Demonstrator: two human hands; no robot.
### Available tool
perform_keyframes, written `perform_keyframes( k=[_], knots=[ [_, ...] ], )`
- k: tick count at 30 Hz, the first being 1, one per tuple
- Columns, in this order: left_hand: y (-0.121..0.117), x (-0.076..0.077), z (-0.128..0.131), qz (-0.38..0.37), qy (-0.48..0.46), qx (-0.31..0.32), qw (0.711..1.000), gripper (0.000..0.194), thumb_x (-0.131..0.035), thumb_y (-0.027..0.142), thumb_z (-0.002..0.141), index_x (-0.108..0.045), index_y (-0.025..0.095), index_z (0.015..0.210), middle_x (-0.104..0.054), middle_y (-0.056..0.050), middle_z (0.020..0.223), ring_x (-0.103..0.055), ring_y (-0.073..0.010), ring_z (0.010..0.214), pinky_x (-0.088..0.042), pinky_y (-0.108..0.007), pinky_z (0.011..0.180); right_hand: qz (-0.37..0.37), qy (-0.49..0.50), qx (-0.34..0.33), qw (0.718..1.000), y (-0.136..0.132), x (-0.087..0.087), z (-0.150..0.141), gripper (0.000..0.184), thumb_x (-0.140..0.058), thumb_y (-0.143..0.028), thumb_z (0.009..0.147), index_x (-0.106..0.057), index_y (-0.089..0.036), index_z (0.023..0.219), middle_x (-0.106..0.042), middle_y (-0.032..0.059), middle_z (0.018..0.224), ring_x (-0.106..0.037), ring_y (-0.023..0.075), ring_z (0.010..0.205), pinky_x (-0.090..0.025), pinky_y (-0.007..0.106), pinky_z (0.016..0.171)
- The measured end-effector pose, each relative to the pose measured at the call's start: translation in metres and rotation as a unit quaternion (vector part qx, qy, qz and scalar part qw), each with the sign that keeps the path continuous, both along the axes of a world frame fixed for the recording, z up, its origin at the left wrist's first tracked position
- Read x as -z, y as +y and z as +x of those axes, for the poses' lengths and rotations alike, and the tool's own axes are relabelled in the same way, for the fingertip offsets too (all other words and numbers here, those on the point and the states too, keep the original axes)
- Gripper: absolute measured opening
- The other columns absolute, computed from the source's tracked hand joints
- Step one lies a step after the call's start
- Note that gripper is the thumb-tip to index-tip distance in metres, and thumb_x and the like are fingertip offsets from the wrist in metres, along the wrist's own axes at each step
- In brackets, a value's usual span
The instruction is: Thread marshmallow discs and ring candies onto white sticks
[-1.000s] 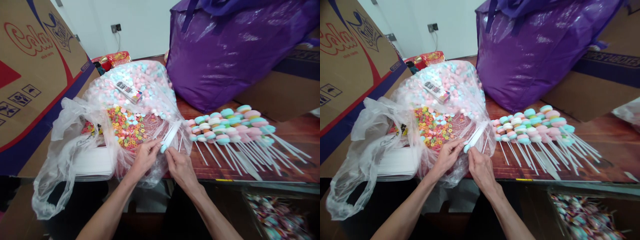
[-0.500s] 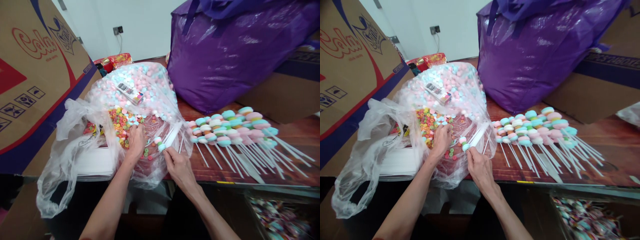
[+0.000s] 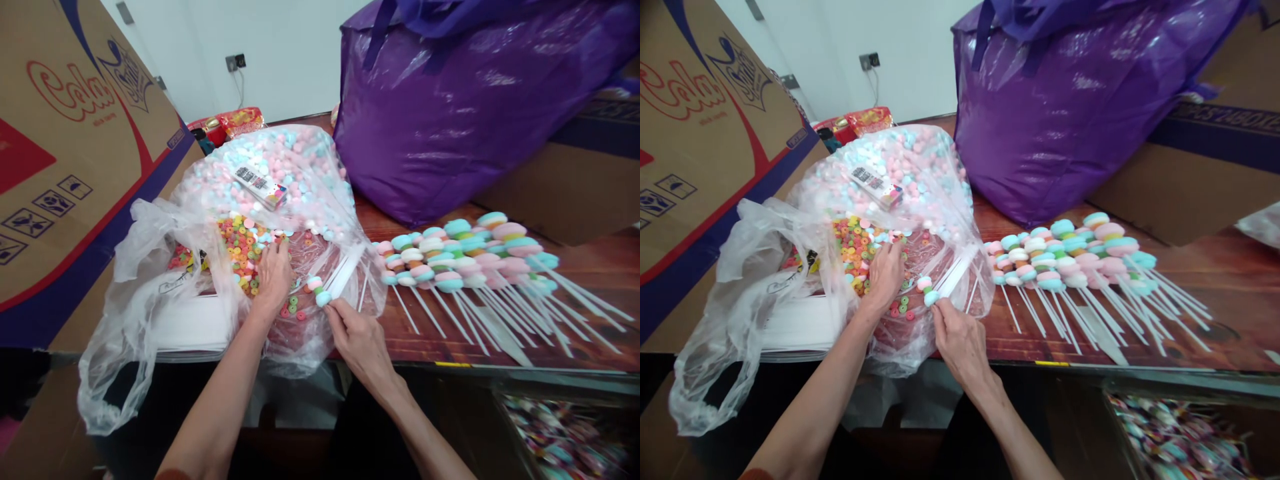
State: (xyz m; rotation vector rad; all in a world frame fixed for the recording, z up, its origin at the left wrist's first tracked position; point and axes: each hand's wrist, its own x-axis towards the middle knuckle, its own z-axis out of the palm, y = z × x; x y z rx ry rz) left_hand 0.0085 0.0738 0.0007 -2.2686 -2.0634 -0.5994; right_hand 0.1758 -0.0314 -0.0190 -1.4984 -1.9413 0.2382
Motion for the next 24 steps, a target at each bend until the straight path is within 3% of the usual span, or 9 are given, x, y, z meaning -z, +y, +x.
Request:
perform_keyframes(
  k=[7,12,15,18,21,24],
  knots=[
    [-0.003,0.003,-0.007,-0.02,-0.002,0.0,1.0,0.024,-0.048,0.014,0.092,-0.068,0.019,0.104,-0.061,-0.012,0.102,-0.058,-0.0258,0.099,-0.046,-0.036,0.085,0.006,0.005,-0.002,1.0,0.001,-0.001,0.001,0.035,-0.04,-0.029,0.102,-0.066,-0.017,0.081,-0.061,-0.0002,0.053,-0.059,0.0145,0.045,-0.03,0.024,0.05],
    [-0.005,0.001,-0.006,-0.03,-0.007,0.035,0.999,0.022,-0.047,0.013,0.091,-0.067,0.019,0.1,-0.065,-0.011,0.103,-0.056,-0.0267,0.104,-0.044,-0.037,0.09,0.007,0.015,-0.006,1.0,0.001,-0.001,0.001,0.033,-0.043,-0.027,0.1,-0.067,-0.016,0.081,-0.061,0.0007,0.052,-0.059,0.0147,0.045,-0.031,0.025,0.05],
    [-0.005,0.001,-0.006,-0.026,-0.053,0.024,0.998,0.023,-0.048,0.01,0.088,-0.066,0.018,0.101,-0.066,-0.011,0.102,-0.057,-0.0263,0.103,-0.045,-0.038,0.091,0.008,0.045,-0.015,0.999,0.001,-0.002,0.001,0.031,-0.044,-0.026,0.099,-0.069,-0.016,0.085,-0.064,0.0014,0.056,-0.06,0.0148,0.046,-0.034,0.025,0.05],
    [-0.005,0.003,-0.008,-0.011,-0.159,0.018,0.987,0.03,-0.051,0.009,0.085,-0.065,0.017,0.11,-0.066,-0.011,0.104,-0.059,-0.0241,0.099,-0.046,-0.039,0.091,0.0,0.1,-0.026,0.995,0.002,-0.003,0.002,0.027,-0.047,-0.026,0.098,-0.072,-0.015,0.094,-0.071,0.0028,0.065,-0.065,0.0156,0.052,-0.041,0.024,0.053],
    [-0.009,0.005,-0.009,-0.027,-0.348,0.025,0.937,0.027,-0.059,0.015,0.081,-0.068,0.016,0.107,-0.067,-0.009,0.101,-0.062,-0.02,0.088,-0.049,-0.035,0.085,-0.013,0.149,-0.038,0.988,0.003,-0.003,0.003,0.026,-0.05,-0.025,0.097,-0.073,-0.016,0.102,-0.078,0.0051,0.081,-0.072,0.0176,0.065,-0.048,0.023,0.059],
    [-0.018,0.004,-0.008,-0.093,-0.555,0.039,0.826,0.021,-0.07,0.024,0.076,-0.071,0.016,0.095,-0.07,-0.005,0.09,-0.064,-0.0168,0.079,-0.051,-0.03,0.076,-0.028,0.17,-0.05,0.984,0.003,-0.002,0.003,0.026,-0.052,-0.025,0.096,-0.074,-0.017,0.106,-0.08,0.0057,0.092,-0.076,0.019,0.074,-0.052,0.024,0.066]
  ],
)
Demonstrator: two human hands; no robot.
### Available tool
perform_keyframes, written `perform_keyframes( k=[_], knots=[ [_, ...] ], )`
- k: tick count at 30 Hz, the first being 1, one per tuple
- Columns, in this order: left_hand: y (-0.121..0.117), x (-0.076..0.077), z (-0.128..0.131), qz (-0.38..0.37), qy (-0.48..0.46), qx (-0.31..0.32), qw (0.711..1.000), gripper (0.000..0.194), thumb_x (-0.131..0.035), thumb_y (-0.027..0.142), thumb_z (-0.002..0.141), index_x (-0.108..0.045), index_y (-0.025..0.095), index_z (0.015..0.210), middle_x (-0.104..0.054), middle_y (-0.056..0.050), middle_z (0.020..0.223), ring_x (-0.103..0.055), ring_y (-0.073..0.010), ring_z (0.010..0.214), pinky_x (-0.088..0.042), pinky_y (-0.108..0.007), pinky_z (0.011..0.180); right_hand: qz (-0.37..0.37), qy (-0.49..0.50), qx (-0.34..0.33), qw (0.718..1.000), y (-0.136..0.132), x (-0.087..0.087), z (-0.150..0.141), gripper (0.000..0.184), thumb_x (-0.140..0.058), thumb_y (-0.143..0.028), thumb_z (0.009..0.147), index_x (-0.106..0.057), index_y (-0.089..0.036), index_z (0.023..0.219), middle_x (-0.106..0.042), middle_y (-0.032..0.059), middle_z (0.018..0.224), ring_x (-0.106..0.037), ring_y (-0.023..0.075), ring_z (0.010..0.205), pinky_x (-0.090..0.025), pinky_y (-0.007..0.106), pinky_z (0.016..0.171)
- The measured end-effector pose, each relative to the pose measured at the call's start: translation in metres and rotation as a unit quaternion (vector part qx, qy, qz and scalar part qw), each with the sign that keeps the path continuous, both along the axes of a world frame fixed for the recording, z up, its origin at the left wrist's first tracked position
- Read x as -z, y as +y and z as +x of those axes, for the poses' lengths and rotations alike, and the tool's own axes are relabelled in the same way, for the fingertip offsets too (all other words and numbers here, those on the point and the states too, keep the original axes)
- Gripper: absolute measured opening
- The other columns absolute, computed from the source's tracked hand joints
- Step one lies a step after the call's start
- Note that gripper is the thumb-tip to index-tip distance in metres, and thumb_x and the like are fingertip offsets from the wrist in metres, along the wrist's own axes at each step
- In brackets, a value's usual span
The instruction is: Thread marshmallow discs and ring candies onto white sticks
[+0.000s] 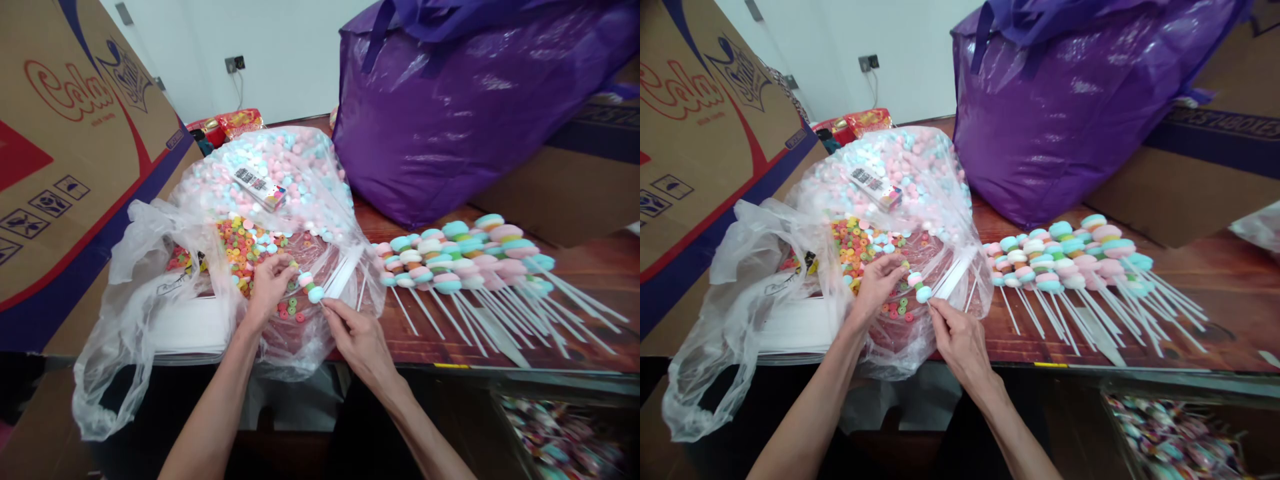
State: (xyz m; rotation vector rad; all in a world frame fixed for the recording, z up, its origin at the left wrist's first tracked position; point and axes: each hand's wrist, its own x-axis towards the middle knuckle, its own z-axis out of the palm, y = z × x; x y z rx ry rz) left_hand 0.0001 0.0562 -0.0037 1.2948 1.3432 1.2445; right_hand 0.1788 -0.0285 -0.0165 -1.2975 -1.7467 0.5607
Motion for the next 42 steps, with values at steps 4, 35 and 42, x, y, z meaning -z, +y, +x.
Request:
perform_keyframes(
  k=[4,35,42],
  knots=[
    [-0.011,-0.005,0.002,-0.035,-0.127,0.01,0.991,0.03,-0.08,0.028,0.067,-0.074,0.016,0.093,-0.074,-0.003,0.088,-0.065,-0.015,0.079,-0.051,-0.028,0.076,-0.016,0.004,-0.008,1.0,0.0,0.001,0.0,0.026,-0.052,-0.025,0.097,-0.075,-0.018,0.107,-0.08,0.0046,0.092,-0.076,0.0191,0.073,-0.054,0.025,0.067],
    [-0.025,-0.006,0.0,-0.053,-0.161,0.0,0.985,0.025,-0.082,0.034,0.069,-0.072,0.015,0.083,-0.068,0.0,0.076,-0.058,-0.0103,0.07,-0.047,-0.022,0.068,0.004,-0.031,-0.048,0.998,-0.002,-0.008,0.0,0.026,-0.048,-0.025,0.098,-0.066,-0.019,0.08,-0.058,-0.0033,0.058,-0.054,0.0099,0.048,-0.038,0.02,0.05],
    [-0.027,-0.009,0.003,-0.109,-0.252,0.022,0.961,0.036,-0.087,0.035,0.062,-0.069,0.015,0.085,-0.066,0.001,0.077,-0.059,-0.0087,0.068,-0.05,-0.022,0.067,0.024,-0.014,-0.073,0.997,-0.003,-0.01,0.0,0.025,-0.047,-0.021,0.098,-0.064,-0.018,0.08,-0.058,-0.0028,0.062,-0.054,0.0094,0.051,-0.039,0.019,0.053]
  ],
)
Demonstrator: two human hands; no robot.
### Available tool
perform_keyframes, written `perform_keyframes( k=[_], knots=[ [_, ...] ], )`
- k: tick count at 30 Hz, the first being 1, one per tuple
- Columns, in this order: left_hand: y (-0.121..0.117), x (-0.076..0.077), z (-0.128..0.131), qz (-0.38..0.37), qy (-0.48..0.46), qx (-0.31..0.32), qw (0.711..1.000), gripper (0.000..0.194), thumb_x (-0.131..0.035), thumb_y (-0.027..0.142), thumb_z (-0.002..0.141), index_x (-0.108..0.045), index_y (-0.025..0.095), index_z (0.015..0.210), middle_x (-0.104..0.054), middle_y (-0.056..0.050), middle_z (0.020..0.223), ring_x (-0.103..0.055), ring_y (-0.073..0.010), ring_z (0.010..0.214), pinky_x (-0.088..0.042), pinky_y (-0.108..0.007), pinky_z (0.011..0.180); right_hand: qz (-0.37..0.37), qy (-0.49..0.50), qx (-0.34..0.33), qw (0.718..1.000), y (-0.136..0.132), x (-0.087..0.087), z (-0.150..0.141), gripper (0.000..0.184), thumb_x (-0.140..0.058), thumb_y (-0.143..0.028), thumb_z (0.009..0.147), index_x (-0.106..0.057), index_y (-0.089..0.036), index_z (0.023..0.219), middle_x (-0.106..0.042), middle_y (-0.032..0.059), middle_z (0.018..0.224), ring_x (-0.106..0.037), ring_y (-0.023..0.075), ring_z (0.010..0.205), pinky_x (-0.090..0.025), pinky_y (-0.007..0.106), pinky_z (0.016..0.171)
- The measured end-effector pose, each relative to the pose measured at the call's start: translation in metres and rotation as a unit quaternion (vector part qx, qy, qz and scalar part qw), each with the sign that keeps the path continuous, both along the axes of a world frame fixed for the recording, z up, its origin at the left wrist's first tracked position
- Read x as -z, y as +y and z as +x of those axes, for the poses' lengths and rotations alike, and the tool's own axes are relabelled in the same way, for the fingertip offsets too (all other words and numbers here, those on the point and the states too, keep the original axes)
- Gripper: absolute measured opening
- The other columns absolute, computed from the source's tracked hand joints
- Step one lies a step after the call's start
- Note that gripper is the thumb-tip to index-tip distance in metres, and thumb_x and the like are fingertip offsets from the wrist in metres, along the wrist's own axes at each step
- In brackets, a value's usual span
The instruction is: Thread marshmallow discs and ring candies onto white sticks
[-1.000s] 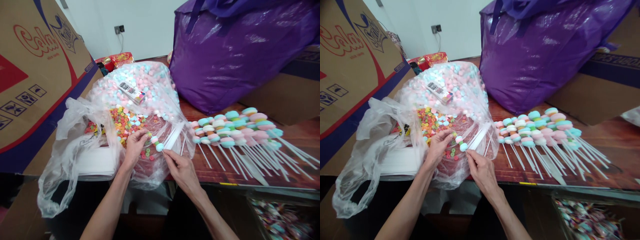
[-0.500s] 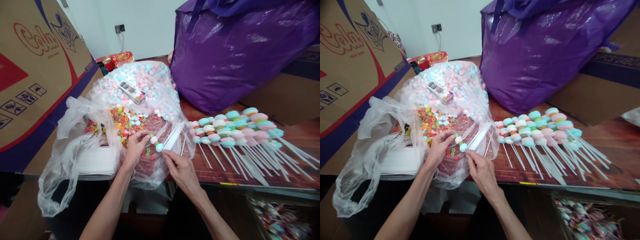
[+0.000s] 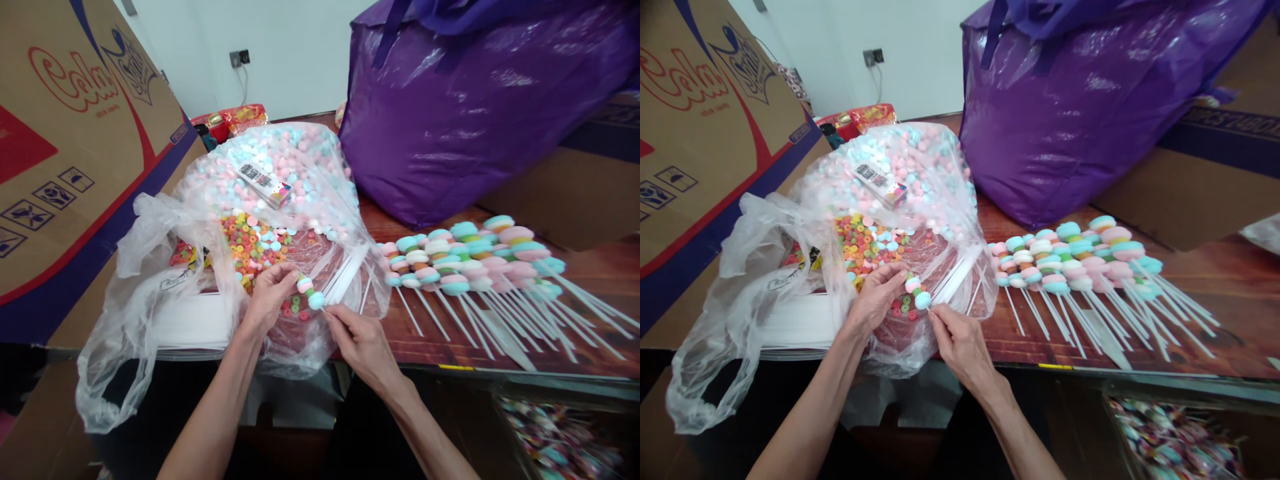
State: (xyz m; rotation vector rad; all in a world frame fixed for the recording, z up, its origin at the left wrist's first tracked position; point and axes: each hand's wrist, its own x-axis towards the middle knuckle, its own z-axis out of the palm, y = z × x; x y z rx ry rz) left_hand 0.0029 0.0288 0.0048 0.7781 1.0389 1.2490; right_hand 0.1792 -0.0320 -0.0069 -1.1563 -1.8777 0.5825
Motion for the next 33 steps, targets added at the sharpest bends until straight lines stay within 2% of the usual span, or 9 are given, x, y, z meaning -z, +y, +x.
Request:
perform_keyframes(
  k=[9,15,18,23,25,27,29,31,33],
  knots=[
    [-0.011,-0.006,0.008,-0.065,-0.016,0.031,0.997,0.048,-0.092,0.038,0.057,-0.062,0.016,0.088,-0.064,0.003,0.076,-0.062,-0.0081,0.068,-0.05,-0.018,0.062,0.05,-0.033,0.023,0.998,-0.002,0.002,-0.001,0.025,-0.045,-0.017,0.098,-0.058,-0.019,0.077,-0.053,-0.0042,0.058,-0.05,0.0087,0.047,-0.035,0.021,0.051],
    [-0.019,-0.006,0.021,-0.065,-0.013,0.05,0.997,0.051,-0.091,0.043,0.056,-0.059,0.017,0.086,-0.057,0.006,0.068,-0.053,-0.0041,0.057,-0.04,-0.014,0.051,0.092,-0.054,0.071,0.992,-0.002,0.004,-0.002,0.024,-0.044,-0.015,0.097,-0.057,-0.02,0.077,-0.055,-0.0028,0.058,-0.052,0.0105,0.048,-0.037,0.022,0.053],
    [-0.018,-0.003,0.025,-0.058,0.008,0.067,0.996,0.048,-0.089,0.045,0.059,-0.057,0.017,0.082,-0.055,0.006,0.065,-0.048,-0.0031,0.052,-0.034,-0.014,0.046,0.089,-0.057,0.078,0.991,-0.001,0.003,-0.003,0.025,-0.043,-0.015,0.097,-0.056,-0.021,0.076,-0.053,-0.0037,0.056,-0.051,0.0106,0.047,-0.036,0.023,0.052],
    [0.012,-0.006,0.02,0.014,0.147,0.046,0.988,0.029,-0.071,0.044,0.08,-0.061,0.018,0.086,-0.063,0.0,0.075,-0.059,-0.0109,0.061,-0.046,-0.022,0.059,0.05,-0.011,0.109,0.993,-0.001,0.003,-0.002,0.023,-0.046,-0.018,0.097,-0.058,-0.02,0.077,-0.049,-0.0052,0.055,-0.049,0.0099,0.046,-0.037,0.022,0.052],
    [0.032,-0.009,0.016,0.085,0.302,-0.007,0.95,0.017,-0.057,0.032,0.089,-0.066,0.018,0.087,-0.065,-0.003,0.079,-0.062,-0.0155,0.068,-0.048,-0.027,0.067,0.035,0.01,0.127,0.991,-0.002,0.005,-0.001,0.023,-0.047,-0.02,0.098,-0.059,-0.02,0.078,-0.049,-0.005,0.055,-0.05,0.01,0.047,-0.038,0.021,0.052],
    [0.05,-0.009,0.014,0.137,0.471,-0.051,0.87,0.017,-0.053,0.018,0.087,-0.07,0.018,0.086,-0.066,-0.007,0.084,-0.063,-0.0209,0.079,-0.046,-0.031,0.075,0.015,0.025,0.135,0.99,-0.003,0.006,0.0,0.023,-0.047,-0.022,0.098,-0.059,-0.02,0.079,-0.05,-0.0047,0.056,-0.05,0.0101,0.048,-0.039,0.021,0.052],
    [0.062,-0.007,0.015,0.149,0.581,-0.044,0.799,0.023,-0.05,0.012,0.085,-0.072,0.019,0.082,-0.066,-0.01,0.088,-0.063,-0.0242,0.084,-0.044,-0.034,0.077,-0.001,0.035,0.135,0.99,-0.003,0.008,0.001,0.023,-0.048,-0.024,0.098,-0.059,-0.02,0.079,-0.05,-0.0046,0.057,-0.05,0.0101,0.048,-0.039,0.021,0.052],
    [0.069,-0.004,0.016,0.147,0.632,-0.026,0.761,0.025,-0.049,0.01,0.084,-0.071,0.02,0.076,-0.066,-0.011,0.088,-0.062,-0.0246,0.082,-0.043,-0.034,0.075,-0.011,0.041,0.135,0.99,-0.003,0.008,0.002,0.024,-0.047,-0.025,0.099,-0.059,-0.02,0.079,-0.05,-0.0048,0.056,-0.049,0.0101,0.048,-0.038,0.021,0.051],
    [0.073,-0.002,0.016,0.142,0.645,-0.022,0.75,0.024,-0.051,0.008,0.081,-0.07,0.02,0.072,-0.065,-0.01,0.082,-0.061,-0.0234,0.078,-0.041,-0.032,0.073,-0.017,0.046,0.136,0.989,-0.004,0.009,0.002,0.024,-0.047,-0.025,0.099,-0.06,-0.02,0.079,-0.049,-0.0049,0.056,-0.048,0.0102,0.048,-0.038,0.021,0.05]
  ],
)
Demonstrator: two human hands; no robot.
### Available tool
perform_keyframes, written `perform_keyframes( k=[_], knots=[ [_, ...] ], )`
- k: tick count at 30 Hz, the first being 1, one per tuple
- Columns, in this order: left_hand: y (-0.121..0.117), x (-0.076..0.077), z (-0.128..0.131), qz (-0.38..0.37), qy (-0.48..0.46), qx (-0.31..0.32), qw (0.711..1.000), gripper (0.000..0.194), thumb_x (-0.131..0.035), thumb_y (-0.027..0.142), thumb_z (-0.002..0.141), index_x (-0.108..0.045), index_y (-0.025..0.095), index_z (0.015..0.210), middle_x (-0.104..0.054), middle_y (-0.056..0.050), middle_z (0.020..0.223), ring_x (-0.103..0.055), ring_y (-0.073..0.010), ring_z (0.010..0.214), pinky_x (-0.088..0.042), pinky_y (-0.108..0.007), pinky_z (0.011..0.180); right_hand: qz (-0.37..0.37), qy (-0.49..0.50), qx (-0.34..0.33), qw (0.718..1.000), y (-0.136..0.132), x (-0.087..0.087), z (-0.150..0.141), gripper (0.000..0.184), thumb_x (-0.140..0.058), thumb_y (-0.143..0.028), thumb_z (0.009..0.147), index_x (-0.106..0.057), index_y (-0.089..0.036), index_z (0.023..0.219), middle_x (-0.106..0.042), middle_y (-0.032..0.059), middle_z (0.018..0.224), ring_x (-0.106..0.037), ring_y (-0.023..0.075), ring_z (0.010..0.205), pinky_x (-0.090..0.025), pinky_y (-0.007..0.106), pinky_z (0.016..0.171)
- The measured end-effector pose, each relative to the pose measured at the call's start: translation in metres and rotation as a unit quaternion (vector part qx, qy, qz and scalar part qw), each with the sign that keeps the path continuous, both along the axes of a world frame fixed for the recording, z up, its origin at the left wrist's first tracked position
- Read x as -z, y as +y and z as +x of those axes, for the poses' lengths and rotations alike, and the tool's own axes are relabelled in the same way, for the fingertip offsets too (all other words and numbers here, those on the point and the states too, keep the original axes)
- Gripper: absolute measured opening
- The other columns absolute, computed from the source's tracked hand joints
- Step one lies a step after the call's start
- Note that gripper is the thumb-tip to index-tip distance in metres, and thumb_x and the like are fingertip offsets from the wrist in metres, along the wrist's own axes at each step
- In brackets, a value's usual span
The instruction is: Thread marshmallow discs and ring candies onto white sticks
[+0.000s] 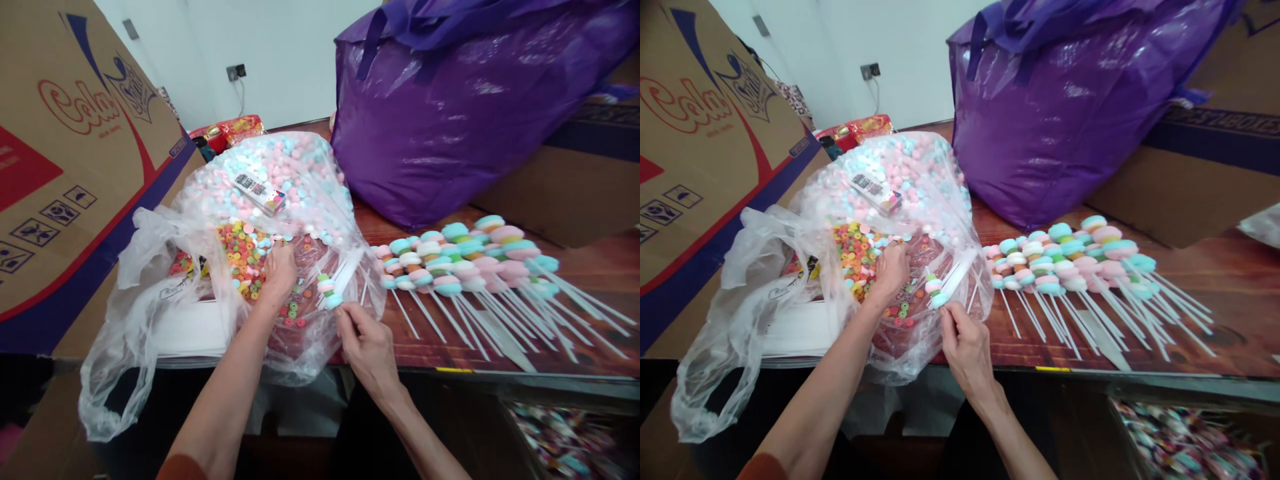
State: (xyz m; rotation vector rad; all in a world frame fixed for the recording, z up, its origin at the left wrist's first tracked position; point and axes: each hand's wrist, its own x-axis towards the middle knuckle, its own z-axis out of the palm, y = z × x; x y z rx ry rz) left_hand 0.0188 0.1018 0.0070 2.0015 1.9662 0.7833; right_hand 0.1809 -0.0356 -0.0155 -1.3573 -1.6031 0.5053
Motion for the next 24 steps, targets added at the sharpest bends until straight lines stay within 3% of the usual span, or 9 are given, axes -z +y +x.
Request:
perform_keyframes(
  k=[3,7,12,16,20,24],
  knots=[
    [0.0,-0.002,-0.008,-0.021,-0.04,0.014,0.999,0.02,-0.055,0.008,0.078,-0.069,0.02,0.07,-0.062,-0.005,0.068,-0.057,-0.0204,0.069,-0.04,-0.03,0.069,-0.003,0.011,0.005,1.0,0.0,0.0,0.0,0.023,-0.048,-0.026,0.098,-0.061,-0.02,0.08,-0.052,-0.0043,0.057,-0.049,0.0104,0.048,-0.038,0.021,0.05],
    [-0.014,-0.009,-0.021,-0.042,-0.131,0.093,0.986,0.012,-0.061,0.016,0.079,-0.07,0.019,0.072,-0.061,0.0,0.062,-0.054,-0.0165,0.062,-0.039,-0.026,0.065,-0.005,0.014,0.012,1.0,0.0,-0.001,0.0,0.023,-0.048,-0.027,0.098,-0.061,-0.021,0.08,-0.054,-0.0036,0.057,-0.05,0.0106,0.048,-0.039,0.021,0.049],
    [-0.04,-0.014,-0.019,-0.057,-0.054,0.159,0.984,0.02,-0.058,0.01,0.078,-0.075,0.02,0.079,-0.064,-0.003,0.072,-0.055,-0.0191,0.071,-0.041,-0.028,0.071,-0.009,0.009,0.016,1.0,0.0,0.0,0.0,0.023,-0.049,-0.028,0.098,-0.061,-0.02,0.079,-0.051,-0.0045,0.056,-0.047,0.0096,0.046,-0.038,0.021,0.049],
    [-0.048,-0.015,-0.016,-0.06,-0.015,0.212,0.975,0.027,-0.053,0.01,0.083,-0.077,0.022,0.09,-0.061,-0.007,0.083,-0.056,-0.0207,0.075,-0.04,-0.029,0.07,-0.013,0.006,0.013,1.0,0.0,0.001,-0.001,0.023,-0.05,-0.028,0.098,-0.062,-0.02,0.08,-0.052,-0.0042,0.057,-0.048,0.0097,0.046,-0.038,0.021,0.049],
    [-0.049,-0.016,-0.02,-0.046,0.013,0.222,0.974,0.024,-0.052,0.01,0.084,-0.074,0.019,0.083,-0.06,-0.007,0.083,-0.056,-0.0223,0.08,-0.04,-0.03,0.072,-0.015,0.007,0.011,1.0,-0.001,0.0,-0.001,0.022,-0.05,-0.028,0.098,-0.062,-0.02,0.08,-0.051,-0.0044,0.057,-0.047,0.0099,0.047,-0.037,0.021,0.05],
    [-0.046,-0.013,-0.025,-0.023,-0.03,0.182,0.982,0.018,-0.055,0.01,0.082,-0.071,0.018,0.086,-0.062,-0.005,0.087,-0.057,-0.0194,0.079,-0.042,-0.03,0.075,-0.018,0.008,0.012,1.0,-0.001,-0.001,-0.001,0.024,-0.05,-0.028,0.098,-0.061,-0.02,0.079,-0.051,-0.0042,0.057,-0.047,0.0099,0.048,-0.037,0.021,0.051]
  ],
)
